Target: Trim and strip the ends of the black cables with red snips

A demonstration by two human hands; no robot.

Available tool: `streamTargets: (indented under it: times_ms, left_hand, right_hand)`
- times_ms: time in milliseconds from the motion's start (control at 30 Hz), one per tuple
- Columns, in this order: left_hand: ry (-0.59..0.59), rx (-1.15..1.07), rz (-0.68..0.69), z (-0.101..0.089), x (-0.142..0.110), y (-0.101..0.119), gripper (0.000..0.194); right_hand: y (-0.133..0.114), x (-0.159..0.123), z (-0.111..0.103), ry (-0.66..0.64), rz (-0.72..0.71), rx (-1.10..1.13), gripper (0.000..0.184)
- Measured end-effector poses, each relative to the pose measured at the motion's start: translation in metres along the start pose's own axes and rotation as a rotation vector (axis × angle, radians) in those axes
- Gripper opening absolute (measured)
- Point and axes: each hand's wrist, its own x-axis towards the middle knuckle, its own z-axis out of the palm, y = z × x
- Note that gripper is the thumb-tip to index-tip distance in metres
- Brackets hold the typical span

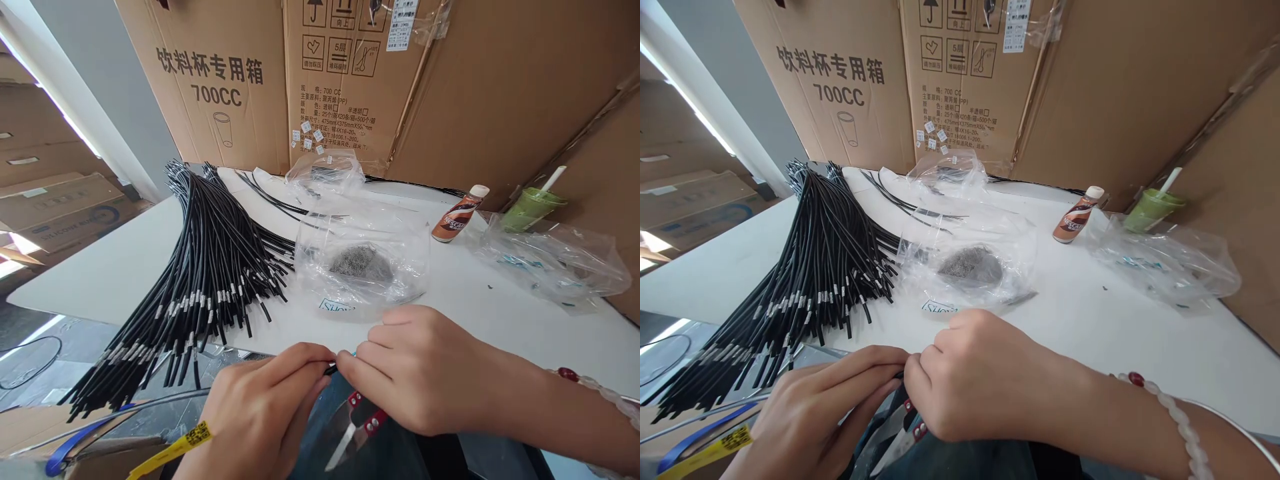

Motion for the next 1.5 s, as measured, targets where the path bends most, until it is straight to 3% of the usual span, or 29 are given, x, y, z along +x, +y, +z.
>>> streamTargets:
  times_ms: [233,300,400,533,700,867,1000,1100,1233,1300,1400,1500]
  left_hand:
    - [-0.118,-0.121,-0.06,0.003,-0.01,0.002,0.024]
    - [-0.07,-0.115,-0.078,0.003,-0.011,0.004,0.024]
    - [-0.004,-0.126,-0.076,-0.001,-0.008,0.008,0.024]
    - [-0.065,-0.232,-0.055,-0.013,0.002,0.011,0.023]
    - [-0.037,-0.216,-0.02,-0.022,0.004,0.014,0.018]
    - [-0.093,-0.246,-0.041,-0.019,-0.009,0.013,0.022]
    - [-0.131,-0.284,-0.073,-0.016,-0.015,0.01,0.024]
    - [-0.109,-0.252,-0.098,-0.015,-0.013,0.01,0.022]
    - [-0.102,-0.269,-0.078,-0.016,-0.007,0.01,0.024]
    - [-0.076,-0.261,-0.056,-0.018,-0.004,0.011,0.023]
    - [-0.029,-0.224,-0.055,-0.019,-0.001,0.012,0.022]
    - [-0.011,-0.203,-0.053,-0.019,0.001,0.014,0.022]
  right_hand:
    - [0.017,0.007,-0.006,-0.416,0.078,0.443,0.008]
    - [0.021,0.012,-0.008,-0.5,0.153,0.596,0.01]
    - [0.026,0.015,-0.008,-0.521,0.24,0.812,0.016]
    - [0.03,0.011,0.0,-0.505,0.346,1.19,0.004]
    - [0.029,0.006,0.015,-0.621,0.537,1.819,0.021]
    - [0.023,0.005,0.021,-0.599,0.612,2.016,0.019]
    - [0.021,0.002,0.014,-0.541,0.664,1.879,0.015]
    - [0.018,0.0,0.002,-0.425,0.68,1.55,0.01]
    - [0.009,-0.004,-0.015,-0.179,0.338,0.927,0.011]
    - [0.002,-0.005,-0.021,-0.129,0.193,0.607,0.016]
    - [-0.008,-0.005,-0.026,-0.1,0.108,0.316,0.031]
    - [-0.015,-0.004,-0.028,-0.053,0.074,0.206,0.028]
